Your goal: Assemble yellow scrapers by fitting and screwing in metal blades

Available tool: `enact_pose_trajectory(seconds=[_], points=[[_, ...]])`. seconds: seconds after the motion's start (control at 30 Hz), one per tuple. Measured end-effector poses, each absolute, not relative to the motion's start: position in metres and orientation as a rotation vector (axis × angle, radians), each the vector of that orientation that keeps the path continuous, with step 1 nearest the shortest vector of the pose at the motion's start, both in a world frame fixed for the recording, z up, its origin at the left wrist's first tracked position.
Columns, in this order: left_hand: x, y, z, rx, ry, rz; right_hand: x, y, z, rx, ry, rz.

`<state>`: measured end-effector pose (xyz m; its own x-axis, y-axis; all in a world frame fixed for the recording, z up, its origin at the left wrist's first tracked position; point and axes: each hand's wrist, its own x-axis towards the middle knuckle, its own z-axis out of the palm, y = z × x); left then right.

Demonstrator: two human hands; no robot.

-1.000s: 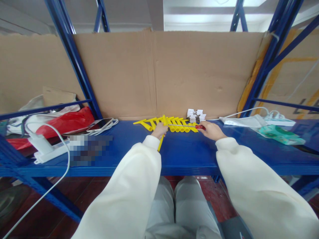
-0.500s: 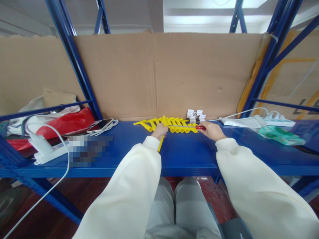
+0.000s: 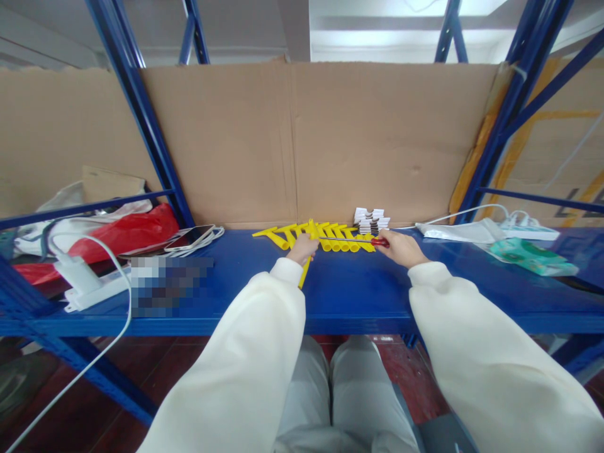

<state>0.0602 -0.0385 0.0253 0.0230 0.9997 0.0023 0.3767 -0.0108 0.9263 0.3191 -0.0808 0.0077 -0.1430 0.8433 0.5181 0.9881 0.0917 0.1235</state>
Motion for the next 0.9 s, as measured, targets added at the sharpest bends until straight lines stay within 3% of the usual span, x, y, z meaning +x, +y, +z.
enact_pose_trajectory(seconds=[0.9], points=[[0.0589,-0.0356,0.0230,1.541,1.454,0.980,0.3231,-0.0786,0.0040,-1.754,-2.107,-0.602]])
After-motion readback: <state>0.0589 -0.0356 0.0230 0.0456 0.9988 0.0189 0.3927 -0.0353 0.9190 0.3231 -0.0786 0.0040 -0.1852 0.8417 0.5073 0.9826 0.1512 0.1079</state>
